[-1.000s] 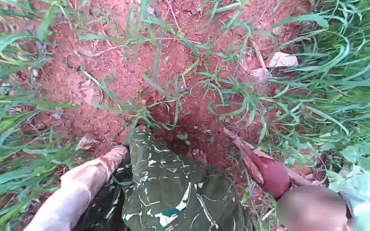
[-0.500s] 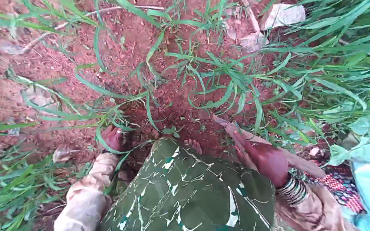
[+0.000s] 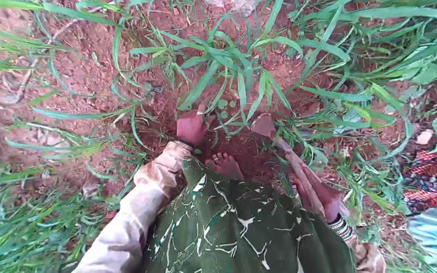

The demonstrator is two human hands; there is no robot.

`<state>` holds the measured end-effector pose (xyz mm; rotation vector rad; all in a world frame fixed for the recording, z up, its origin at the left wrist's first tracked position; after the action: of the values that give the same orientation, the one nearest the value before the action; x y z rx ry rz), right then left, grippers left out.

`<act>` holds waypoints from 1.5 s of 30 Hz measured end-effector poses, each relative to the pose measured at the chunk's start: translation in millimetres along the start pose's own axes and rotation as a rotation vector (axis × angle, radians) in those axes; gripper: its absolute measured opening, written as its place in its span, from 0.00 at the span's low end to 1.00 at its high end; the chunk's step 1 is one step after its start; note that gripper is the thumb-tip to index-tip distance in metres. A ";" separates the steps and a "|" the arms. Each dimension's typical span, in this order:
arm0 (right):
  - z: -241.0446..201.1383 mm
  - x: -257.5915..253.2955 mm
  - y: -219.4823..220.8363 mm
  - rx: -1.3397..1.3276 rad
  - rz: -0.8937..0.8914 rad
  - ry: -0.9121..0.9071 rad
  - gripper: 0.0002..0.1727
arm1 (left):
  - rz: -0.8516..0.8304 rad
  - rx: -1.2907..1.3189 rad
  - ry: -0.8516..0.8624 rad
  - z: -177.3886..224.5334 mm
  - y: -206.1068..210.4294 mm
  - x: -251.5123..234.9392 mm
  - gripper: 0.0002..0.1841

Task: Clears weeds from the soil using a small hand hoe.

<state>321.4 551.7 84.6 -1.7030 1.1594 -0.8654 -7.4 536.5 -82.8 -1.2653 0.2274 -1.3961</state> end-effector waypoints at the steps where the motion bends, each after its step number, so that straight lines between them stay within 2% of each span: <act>1: 4.4 4.6 8.5 -0.002 0.025 -0.014 0.25 | -0.079 -0.019 -0.032 11.1 5.3 -5.8 0.29; 3: 12.5 6.2 35.5 -0.053 0.058 -0.038 0.26 | -0.161 -0.071 -0.077 27.6 10.3 -15.2 0.31; 7: -1.2 -21.5 69.7 -0.109 0.098 -0.058 0.26 | -0.170 -0.103 -0.122 35.9 11.0 -24.7 0.23; 11: 1.9 0.0 59.9 -0.116 0.049 -0.073 0.27 | -0.215 -0.120 -0.112 36.5 11.1 -23.0 0.25; 13: 5.1 3.4 68.3 -0.125 0.055 -0.077 0.27 | -0.225 -0.092 -0.107 35.8 8.6 -24.1 0.24; 18: -7.3 -19.0 99.8 -0.189 0.118 -0.155 0.28 | -0.214 0.001 -0.095 35.8 8.0 -23.6 0.26; 23: 19.3 0.3 102.5 -0.187 0.058 -0.233 0.29 | -0.201 0.037 -0.071 34.4 8.8 -18.8 0.26; 27: 15.4 -23.4 119.5 -0.233 0.088 -0.305 0.29 | -0.187 0.101 -0.055 32.8 6.2 -21.4 0.27; 30: 17.0 -14.9 110.9 -0.214 0.036 -0.324 0.30 | -0.182 0.118 -0.023 33.9 12.8 -17.4 0.27; 35: 10.7 -8.5 126.8 -0.258 0.115 -0.341 0.28 | -0.139 0.162 -0.046 30.3 4.6 -17.4 0.26; 37: 2.8 -16.7 138.2 -0.256 0.157 -0.344 0.28 | -0.126 0.195 -0.063 23.4 0.4 -21.6 0.25; 40: 1.4 -8.4 121.4 -0.227 0.128 -0.335 0.28 | -0.148 0.222 -0.122 6.9 1.2 -11.5 0.25; 43: 10.1 8.0 120.2 -0.230 0.114 -0.285 0.28 | -0.124 0.217 -0.200 -32.7 -22.5 9.8 0.27; 45: 2.7 -2.5 126.4 -0.247 0.112 -0.258 0.27 | -0.072 0.244 -0.255 -61.9 -24.7 32.9 0.28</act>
<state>280.7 532.0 -33.5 -1.8641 1.2077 -0.4313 -60.4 485.7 -71.1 -1.2407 -0.1601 -1.2648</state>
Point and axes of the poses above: each hand's wrist, its own x-axis away from the middle knuckle, its own y-axis out of the palm, z = x × y, the point moved 9 cm from there along -x, towards the middle knuckle, and after that the axes turned 12 degrees about z, right-handed, at the moved point
